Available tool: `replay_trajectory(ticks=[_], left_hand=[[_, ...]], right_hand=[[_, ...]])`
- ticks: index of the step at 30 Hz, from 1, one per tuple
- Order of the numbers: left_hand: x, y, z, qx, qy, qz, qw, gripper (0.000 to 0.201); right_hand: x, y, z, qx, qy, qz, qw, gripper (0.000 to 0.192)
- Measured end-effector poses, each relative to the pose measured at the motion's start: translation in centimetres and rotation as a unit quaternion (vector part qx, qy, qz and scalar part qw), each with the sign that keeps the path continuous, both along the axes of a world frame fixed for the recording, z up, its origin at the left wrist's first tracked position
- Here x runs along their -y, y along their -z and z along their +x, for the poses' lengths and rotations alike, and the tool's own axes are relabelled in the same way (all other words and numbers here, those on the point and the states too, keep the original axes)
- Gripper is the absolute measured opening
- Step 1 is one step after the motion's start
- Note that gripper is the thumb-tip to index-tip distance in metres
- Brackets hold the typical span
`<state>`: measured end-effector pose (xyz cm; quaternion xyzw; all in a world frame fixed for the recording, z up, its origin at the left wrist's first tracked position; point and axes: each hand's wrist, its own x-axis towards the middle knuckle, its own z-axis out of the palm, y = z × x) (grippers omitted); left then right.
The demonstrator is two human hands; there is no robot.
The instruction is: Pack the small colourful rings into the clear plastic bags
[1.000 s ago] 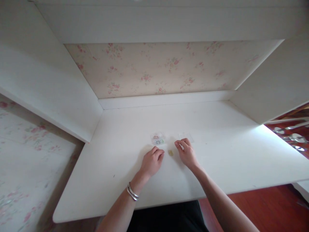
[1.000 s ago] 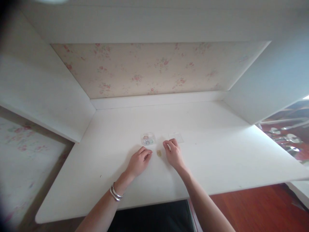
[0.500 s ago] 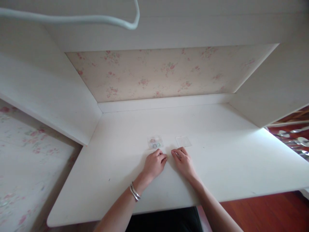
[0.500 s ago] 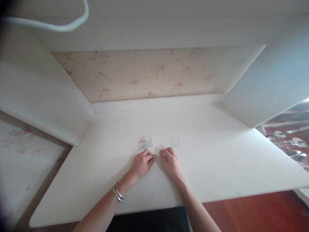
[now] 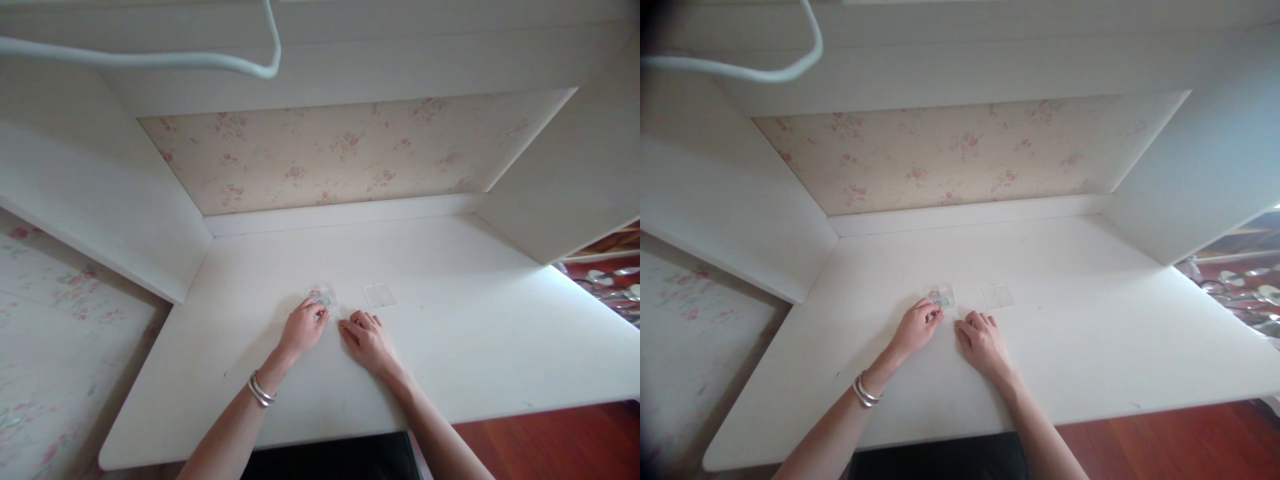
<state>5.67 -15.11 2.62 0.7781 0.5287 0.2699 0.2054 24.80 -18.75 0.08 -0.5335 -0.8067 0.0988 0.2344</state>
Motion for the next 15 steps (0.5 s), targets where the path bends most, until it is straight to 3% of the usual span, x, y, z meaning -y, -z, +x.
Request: replay_trajectory(ticks=[8, 15], left_hand=[[-4.3, -1.6, 0.8, -0.134, -0.077, 0.011, 0.988, 0.026], [-5.0, -0.9, 1.2, -0.192, -0.067, 0.028, 0.979, 0.024]], right_hand=[[0.1, 0.5, 0.3, -0.003, 0.005, 0.024, 1.000, 0.024], [0.1, 1.4, 0.3, -0.043, 0.016, 0.031, 0.998, 0.026]])
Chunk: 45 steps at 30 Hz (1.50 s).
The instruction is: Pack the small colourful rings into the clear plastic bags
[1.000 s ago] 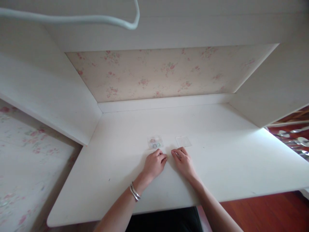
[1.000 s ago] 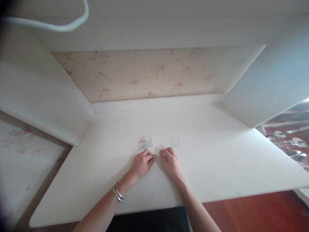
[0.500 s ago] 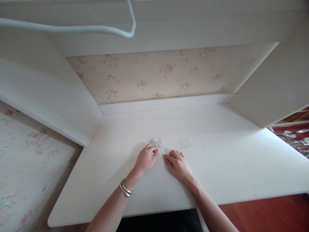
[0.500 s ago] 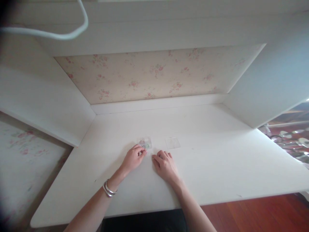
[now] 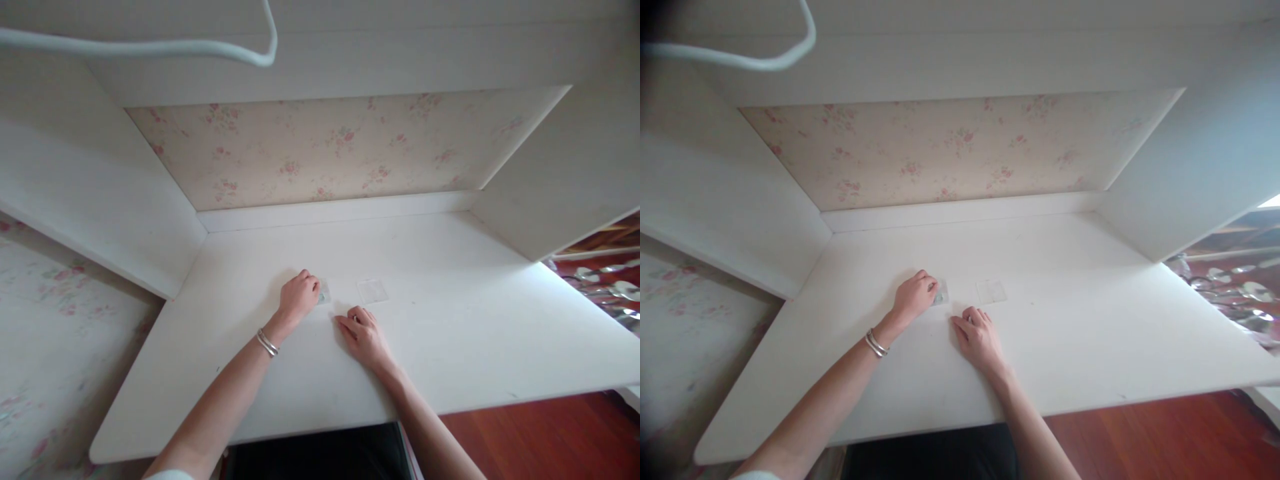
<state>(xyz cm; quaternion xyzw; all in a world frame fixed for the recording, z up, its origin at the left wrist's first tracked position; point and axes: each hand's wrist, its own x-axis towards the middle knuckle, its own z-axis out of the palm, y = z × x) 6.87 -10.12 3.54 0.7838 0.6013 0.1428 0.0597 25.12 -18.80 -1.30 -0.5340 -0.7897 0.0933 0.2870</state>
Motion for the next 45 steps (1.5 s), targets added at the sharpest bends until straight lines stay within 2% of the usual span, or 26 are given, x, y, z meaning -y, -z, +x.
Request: replay_trajectory(ticks=[4, 9, 12, 15, 19, 22, 26, 29, 37, 42, 45], left_hand=[[0.1, 0.3, 0.0, 0.011, -0.002, -0.009, 1.000, 0.021], [0.5, -0.7, -0.2, 0.049, -0.003, -0.001, 0.999, 0.023], [1.8, -1.0, -0.7, 0.098, -0.002, 0.011, 0.995, 0.021], [4.1, -0.5, -1.1, 0.144, 0.018, 0.007, 0.989, 0.019], [7.6, 0.8, -0.4, 0.147, 0.068, -0.048, 0.986, 0.019], [9.2, 1.2, 0.7, 0.115, 0.096, -0.075, 0.986, 0.021], [9.6, 1.3, 1.6, 0.074, 0.108, -0.066, 0.989, 0.024], [9.4, 1.5, 1.6, 0.059, 0.114, -0.057, 0.990, 0.022], [9.1, 2.4, 1.6, 0.050, 0.135, -0.055, 0.988, 0.023], [9.0, 2.5, 1.7, 0.028, 0.154, -0.060, 0.986, 0.020], [9.1, 2.4, 1.5, 0.046, 0.143, -0.072, 0.986, 0.019]], right_hand=[[0.0, 0.3, 0.0, -0.046, 0.011, 0.001, 0.999, 0.027], [-0.1, 0.2, 0.3, -0.116, 0.034, -0.013, 0.993, 0.027], [-0.4, 0.0, 0.5, -0.163, 0.063, -0.019, 0.984, 0.028], [-1.4, -0.2, 0.2, -0.184, 0.082, -0.012, 0.979, 0.028], [-3.6, -1.0, -1.0, -0.177, 0.079, 0.002, 0.981, 0.026], [-5.7, -1.6, -2.4, -0.157, 0.067, 0.014, 0.985, 0.024], [-7.6, -1.6, -3.7, -0.107, 0.043, 0.030, 0.993, 0.022], [-7.9, -1.4, -3.8, -0.087, 0.031, 0.034, 0.995, 0.022], [-5.3, -0.6, -0.2, -0.162, 0.096, 0.008, 0.982, 0.026], [-2.0, 0.1, 0.5, -0.174, 0.085, -0.057, 0.979, 0.028], [-0.4, 0.3, 0.1, -0.179, 0.075, -0.061, 0.979, 0.029]])
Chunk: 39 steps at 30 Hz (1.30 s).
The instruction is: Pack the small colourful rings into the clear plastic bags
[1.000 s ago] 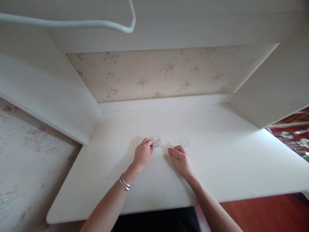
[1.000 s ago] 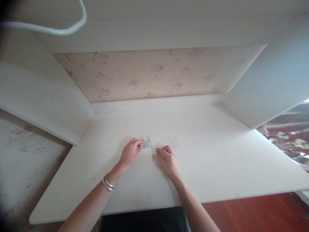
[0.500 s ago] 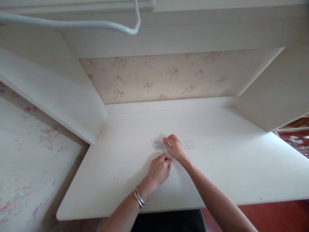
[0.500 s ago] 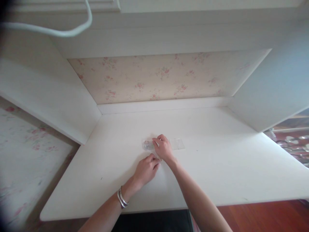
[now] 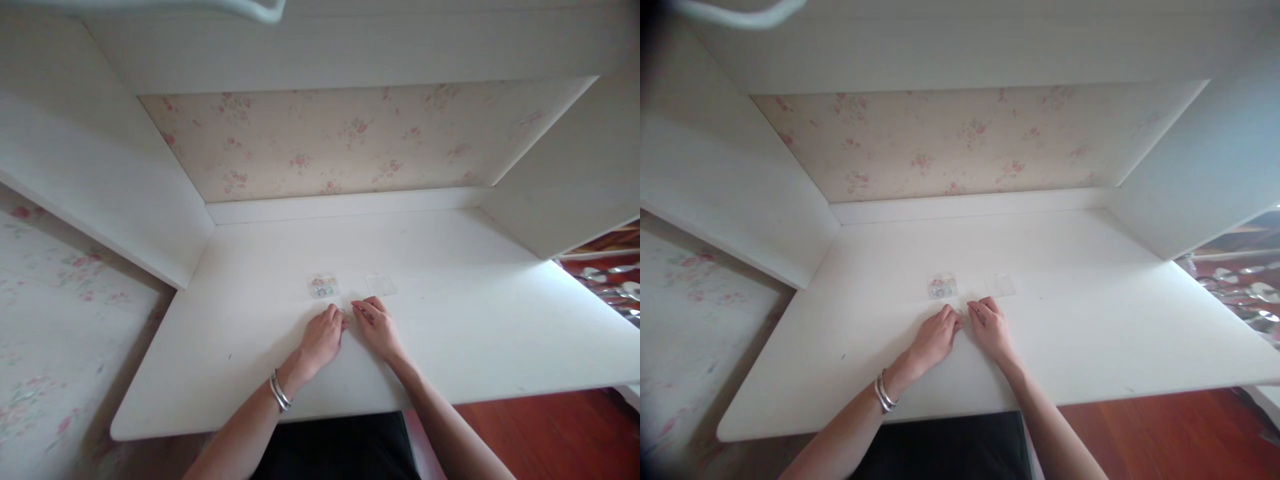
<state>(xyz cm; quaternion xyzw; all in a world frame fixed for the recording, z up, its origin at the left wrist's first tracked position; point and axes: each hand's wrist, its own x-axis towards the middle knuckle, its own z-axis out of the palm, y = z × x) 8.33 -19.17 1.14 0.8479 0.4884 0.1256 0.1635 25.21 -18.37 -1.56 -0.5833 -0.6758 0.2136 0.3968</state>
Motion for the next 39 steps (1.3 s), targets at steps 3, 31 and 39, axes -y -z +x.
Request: replay_trajectory(ticks=[3, 31, 39], left_hand=[[-0.1, 0.1, -0.4, 0.059, -0.010, -0.027, 0.998, 0.018], [-7.4, -1.2, -1.9, 0.143, -0.144, 0.042, 0.978, 0.016], [-1.4, 0.4, -2.1, 0.163, -0.079, -0.017, 0.983, 0.016]], right_hand=[[0.8, 0.0, -0.2, 0.001, 0.009, 0.020, 1.000, 0.028], [1.1, -1.0, -0.9, 0.227, -0.108, 0.029, 0.967, 0.026], [1.3, -0.9, -2.1, 0.264, -0.115, 0.015, 0.957, 0.023]])
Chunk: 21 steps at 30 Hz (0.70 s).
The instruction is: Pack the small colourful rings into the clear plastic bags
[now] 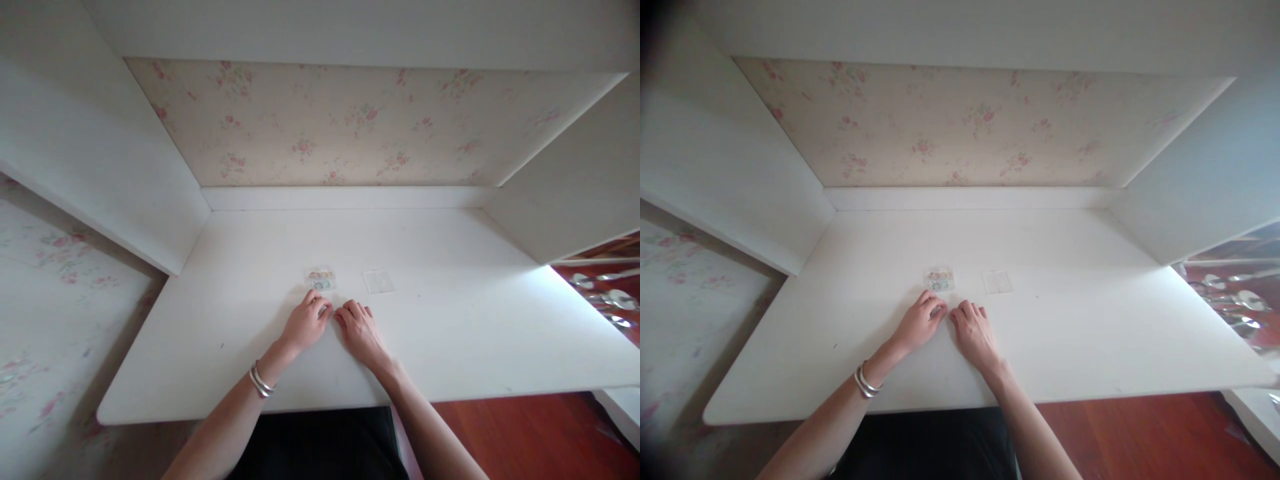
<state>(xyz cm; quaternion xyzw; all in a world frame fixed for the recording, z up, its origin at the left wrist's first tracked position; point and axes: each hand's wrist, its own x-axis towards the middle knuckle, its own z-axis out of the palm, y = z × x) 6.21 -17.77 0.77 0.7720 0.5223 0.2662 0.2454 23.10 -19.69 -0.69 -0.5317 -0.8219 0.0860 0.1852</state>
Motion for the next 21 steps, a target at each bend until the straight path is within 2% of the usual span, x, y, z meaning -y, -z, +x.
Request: replay_trajectory(ticks=[2, 5, 9, 15, 21], left_hand=[[0.4, 0.2, 0.0, 0.004, 0.002, -0.005, 1.000, 0.018], [0.6, 0.1, -0.1, -0.004, 0.014, -0.009, 1.000, 0.020], [1.4, -0.5, 0.5, -0.060, 0.066, 0.007, 0.996, 0.018], [2.6, -1.1, 1.6, -0.142, 0.081, 0.023, 0.986, 0.019], [2.6, -0.9, 1.4, -0.127, 0.081, 0.025, 0.988, 0.021]], right_hand=[[-0.1, 0.2, 0.0, -0.035, 0.008, -0.005, 0.999, 0.023], [-0.7, 0.5, 0.1, -0.147, 0.050, -0.003, 0.988, 0.023], [-2.2, 0.3, -0.3, -0.246, 0.112, 0.021, 0.963, 0.023], [-5.7, -0.4, -1.6, -0.235, 0.099, 0.044, 0.966, 0.023], [-8.6, -0.6, -2.7, -0.169, 0.090, 0.040, 0.981, 0.023]])
